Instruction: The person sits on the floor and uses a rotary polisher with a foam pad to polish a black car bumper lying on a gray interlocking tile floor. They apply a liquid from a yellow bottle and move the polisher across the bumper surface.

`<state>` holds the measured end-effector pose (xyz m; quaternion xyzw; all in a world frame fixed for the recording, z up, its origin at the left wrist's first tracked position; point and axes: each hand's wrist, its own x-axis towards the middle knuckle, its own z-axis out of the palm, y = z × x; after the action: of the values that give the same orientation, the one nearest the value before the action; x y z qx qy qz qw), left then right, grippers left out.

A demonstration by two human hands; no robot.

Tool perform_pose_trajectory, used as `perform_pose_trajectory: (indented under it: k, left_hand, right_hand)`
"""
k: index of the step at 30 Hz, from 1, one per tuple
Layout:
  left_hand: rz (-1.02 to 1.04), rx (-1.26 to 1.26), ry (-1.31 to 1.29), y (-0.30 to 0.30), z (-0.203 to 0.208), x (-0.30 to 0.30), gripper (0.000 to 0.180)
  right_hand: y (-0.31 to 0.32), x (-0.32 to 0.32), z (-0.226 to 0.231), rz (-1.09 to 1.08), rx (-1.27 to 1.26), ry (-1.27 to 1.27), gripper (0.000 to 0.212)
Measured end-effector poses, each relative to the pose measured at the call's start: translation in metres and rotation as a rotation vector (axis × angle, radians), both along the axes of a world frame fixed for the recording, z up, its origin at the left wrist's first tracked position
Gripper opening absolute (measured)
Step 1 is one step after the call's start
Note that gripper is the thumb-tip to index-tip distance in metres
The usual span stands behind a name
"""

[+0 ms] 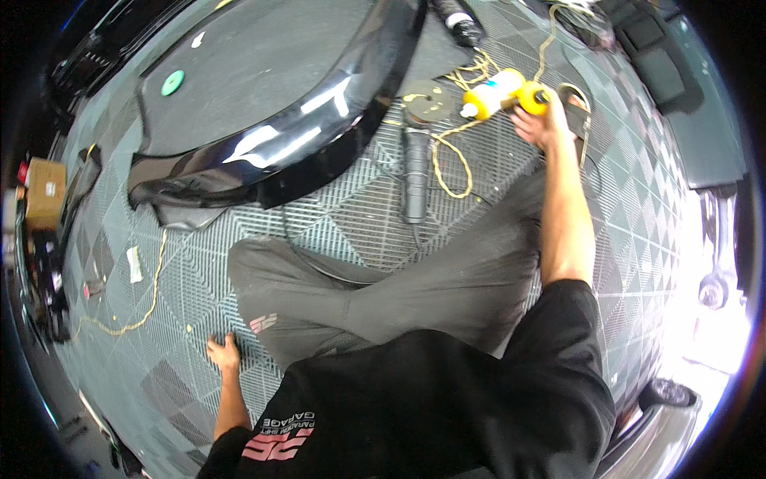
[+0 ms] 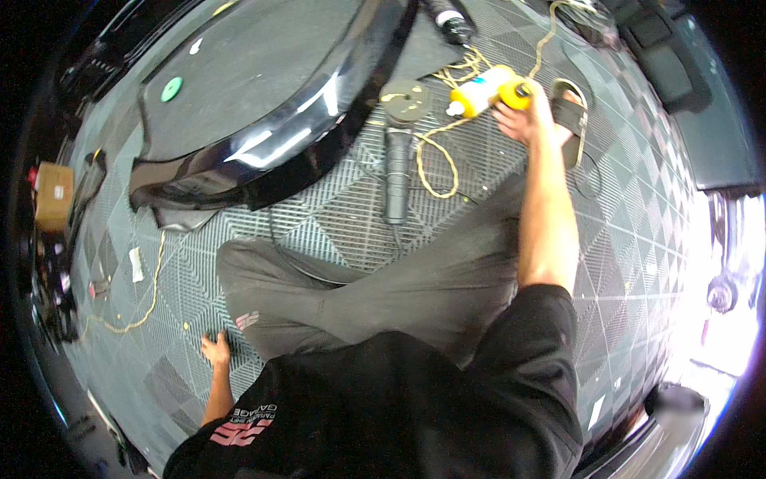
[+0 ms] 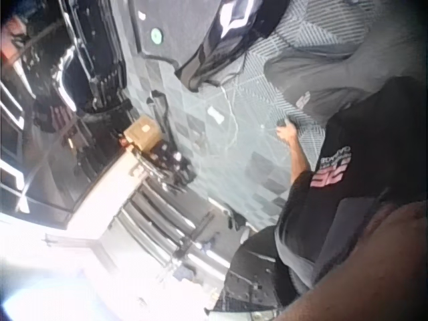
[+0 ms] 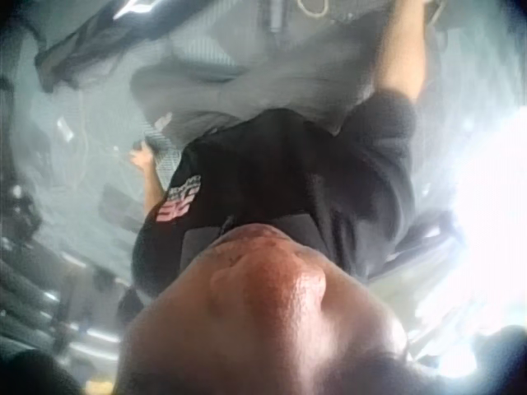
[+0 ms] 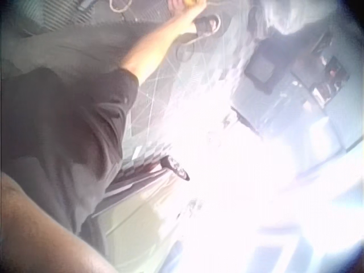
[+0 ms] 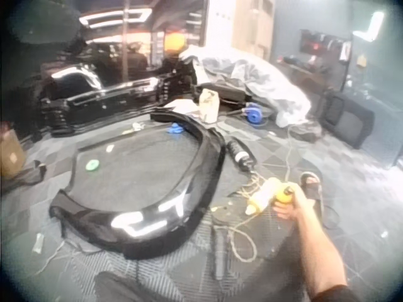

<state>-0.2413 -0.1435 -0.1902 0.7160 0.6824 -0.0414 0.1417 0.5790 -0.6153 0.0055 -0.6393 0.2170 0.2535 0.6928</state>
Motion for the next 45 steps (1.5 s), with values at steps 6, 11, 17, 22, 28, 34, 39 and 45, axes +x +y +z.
perform_pose_trajectory:
  k: [6, 11, 17, 22, 28, 34, 39, 45]
  left_hand:
    - [-0.024, 0.046, -0.026, -0.003, 0.007, 0.007, 0.085]
    - [0.064, 0.063, -0.234, 0.006, 0.026, 0.035, 0.087]
    - [-0.069, 0.157, -0.671, 0.035, 0.084, 0.157, 0.074]
    - [-0.54, 0.179, -0.9, -0.001, 0.14, 0.302, 0.063]
    - [-0.633, -0.652, -1.113, -0.093, 0.124, 0.439, 0.069]
    - [-0.848, -0.681, -0.531, -0.209, 0.095, 0.526, 0.109]
    - [-0.666, -0.739, -0.32, -0.24, 0.089, 0.555, 0.111]
    - [-0.616, -0.757, -0.604, -0.218, 0.088, 0.549, 0.062]
  right_hand:
    - [-0.043, 0.003, -0.055, 0.038, -0.073, 0.296, 0.098]
    - [-0.065, 0.006, -0.095, 0.155, -0.18, 0.25, 0.081]
    - [-0.071, 0.025, -0.089, 0.246, -0.335, 0.242, 0.082]
    - [-0.066, 0.026, -0.08, 0.243, -0.48, 0.186, 0.071]
    - [-0.072, -0.039, -0.059, -0.232, -0.176, -0.025, 0.054]
    - [-0.024, -0.143, 0.009, -0.097, 0.012, -0.373, 0.052]
    - [0.072, -0.178, -0.023, 0.397, -0.075, -0.183, 0.052]
    - [0.106, -0.183, -0.089, 0.443, -0.414, -0.062, 0.104]
